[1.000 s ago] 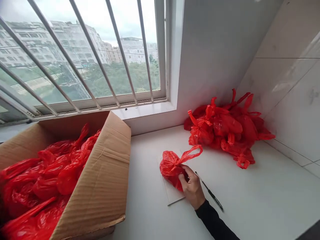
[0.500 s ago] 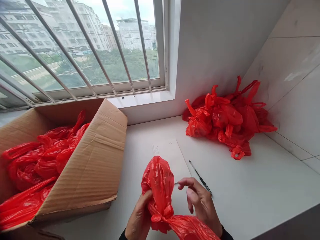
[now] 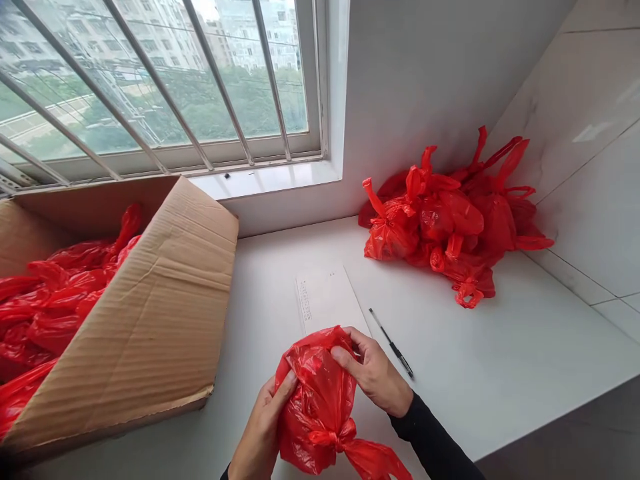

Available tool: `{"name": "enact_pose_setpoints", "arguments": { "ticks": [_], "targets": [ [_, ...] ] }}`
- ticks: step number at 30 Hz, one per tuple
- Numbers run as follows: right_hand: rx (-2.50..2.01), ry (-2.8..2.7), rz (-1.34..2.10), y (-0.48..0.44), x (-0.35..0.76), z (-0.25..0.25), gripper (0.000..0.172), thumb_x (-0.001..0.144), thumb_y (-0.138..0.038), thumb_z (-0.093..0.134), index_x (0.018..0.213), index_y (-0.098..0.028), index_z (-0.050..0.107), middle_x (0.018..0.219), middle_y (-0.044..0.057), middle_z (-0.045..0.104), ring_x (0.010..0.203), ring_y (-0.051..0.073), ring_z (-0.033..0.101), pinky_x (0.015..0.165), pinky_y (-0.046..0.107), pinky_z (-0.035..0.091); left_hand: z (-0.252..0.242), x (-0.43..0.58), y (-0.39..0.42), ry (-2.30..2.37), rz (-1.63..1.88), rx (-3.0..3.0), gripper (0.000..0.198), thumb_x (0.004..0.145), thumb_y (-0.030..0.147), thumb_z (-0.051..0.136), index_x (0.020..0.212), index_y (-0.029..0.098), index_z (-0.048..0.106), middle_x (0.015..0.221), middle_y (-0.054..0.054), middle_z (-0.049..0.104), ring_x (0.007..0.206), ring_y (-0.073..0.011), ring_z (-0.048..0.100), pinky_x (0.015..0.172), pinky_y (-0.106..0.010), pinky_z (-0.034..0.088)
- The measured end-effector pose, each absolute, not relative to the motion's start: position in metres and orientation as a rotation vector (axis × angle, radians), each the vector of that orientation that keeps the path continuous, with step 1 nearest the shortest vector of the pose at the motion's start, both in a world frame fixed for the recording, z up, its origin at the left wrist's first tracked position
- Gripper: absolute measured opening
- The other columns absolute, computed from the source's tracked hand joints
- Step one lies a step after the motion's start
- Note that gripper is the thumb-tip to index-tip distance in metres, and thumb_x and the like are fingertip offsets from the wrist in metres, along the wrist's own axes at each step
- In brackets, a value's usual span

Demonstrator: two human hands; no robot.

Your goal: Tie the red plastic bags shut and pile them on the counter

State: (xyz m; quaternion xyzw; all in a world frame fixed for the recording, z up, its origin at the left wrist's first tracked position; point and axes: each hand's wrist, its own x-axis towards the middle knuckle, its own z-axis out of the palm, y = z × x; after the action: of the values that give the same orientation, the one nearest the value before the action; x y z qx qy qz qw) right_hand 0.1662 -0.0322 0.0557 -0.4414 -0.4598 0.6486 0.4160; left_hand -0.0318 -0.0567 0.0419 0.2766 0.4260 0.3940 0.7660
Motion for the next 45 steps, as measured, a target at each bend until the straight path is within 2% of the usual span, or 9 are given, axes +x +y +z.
{"name": "enact_pose_setpoints", "arguments": {
  "ticks": [5,10,15,20,29,37,39,43,45],
  "targets": [
    [-1.163,-1.11,1.629,-0.031,0.169,0.059,0.031,0.093,-0.048,0.059,0.096,-0.018,0.065,0.091,0.003,0.066,0.087,0.02,0.062,0.085,0.034,0.05,0.045,-0.035,-0.054,0.83,0.826,0.545,0.04,0.091,0.038,0.062,0.125,0.018,0.065,0.113,-0.012,0.072,0.104,-0.0301,0.065,0.093,-0.038,0.049],
    [-1.098,-1.029,1.729,-0.031,0.166,0.057,0.029,0.093,-0.045,0.06,0.107,-0.02,0.064,0.099,0.004,0.066,0.091,0.02,0.062,0.087,0.035,0.05,0.053,-0.038,-0.053,0.838,0.823,0.642,0.049,0.087,0.034,0.069,0.132,0.017,0.059,0.12,-0.014,0.069,0.109,-0.0322,0.064,0.096,-0.042,0.048],
    [-1.113,-0.988,1.717,-0.033,0.165,0.052,0.025,0.094,-0.043,0.061,0.097,-0.018,0.065,0.087,0.001,0.064,0.08,0.016,0.059,0.08,0.031,0.049,0.052,-0.037,-0.057,0.826,0.913,0.465,0.048,0.093,0.043,0.057,0.134,0.018,0.058,0.123,-0.015,0.068,0.113,-0.0327,0.062,0.099,-0.045,0.046],
    [-1.084,-1.0,1.755,-0.032,0.162,0.049,0.03,0.092,-0.043,0.063,0.111,-0.02,0.063,0.099,0.003,0.066,0.089,0.019,0.061,0.085,0.032,0.049,0.046,-0.039,-0.058,0.79,0.888,0.536,0.058,0.08,0.032,0.076,0.133,0.019,0.057,0.12,-0.015,0.07,0.109,-0.0337,0.065,0.099,-0.044,0.047],
    [-1.014,-0.991,1.852,-0.034,0.16,0.057,0.043,0.091,-0.045,0.064,0.127,-0.024,0.055,0.113,0.006,0.067,0.102,0.022,0.063,0.098,0.039,0.047,0.044,-0.044,-0.063,0.794,0.964,0.47,0.048,0.082,0.035,0.07,0.127,0.02,0.063,0.121,-0.012,0.07,0.115,-0.0357,0.062,0.102,-0.045,0.044],
    [-1.072,-0.947,1.88,-0.037,0.156,0.054,0.036,0.089,-0.045,0.066,0.116,-0.022,0.059,0.099,0.004,0.067,0.089,0.019,0.065,0.083,0.033,0.051,0.039,-0.048,-0.056,0.817,0.776,0.637,0.04,0.084,0.036,0.071,0.119,0.016,0.068,0.108,-0.012,0.073,0.103,-0.0315,0.066,0.093,-0.039,0.049],
    [-1.068,-0.881,1.915,-0.039,0.154,0.054,0.047,0.089,-0.048,0.065,0.127,-0.024,0.052,0.106,0.005,0.068,0.093,0.021,0.067,0.089,0.037,0.051,0.037,-0.046,-0.057,0.863,0.81,0.623,0.037,0.086,0.038,0.069,0.116,0.016,0.068,0.107,-0.011,0.073,0.098,-0.0291,0.067,0.089,-0.037,0.05],
    [-1.013,-0.901,2.005,-0.046,0.151,0.058,0.094,0.075,-0.041,0.082,0.15,-0.027,0.026,0.127,0.009,0.061,0.118,0.025,0.06,0.108,0.044,0.041,0.034,-0.044,-0.059,0.95,0.837,0.633,0.036,0.088,0.042,0.066,0.112,0.015,0.069,0.102,-0.01,0.074,0.09,-0.0261,0.068,0.084,-0.034,0.051],
    [-1.019,-0.914,2.021,-0.048,0.149,0.06,0.103,0.073,-0.038,0.084,0.152,-0.028,0.019,0.122,0.009,0.064,0.114,0.025,0.063,0.105,0.045,0.044,0.033,-0.044,-0.06,0.969,0.823,0.628,0.038,0.088,0.044,0.066,0.111,0.015,0.07,0.1,-0.01,0.075,0.087,-0.0262,0.068,0.083,-0.035,0.051]
  ]
}}
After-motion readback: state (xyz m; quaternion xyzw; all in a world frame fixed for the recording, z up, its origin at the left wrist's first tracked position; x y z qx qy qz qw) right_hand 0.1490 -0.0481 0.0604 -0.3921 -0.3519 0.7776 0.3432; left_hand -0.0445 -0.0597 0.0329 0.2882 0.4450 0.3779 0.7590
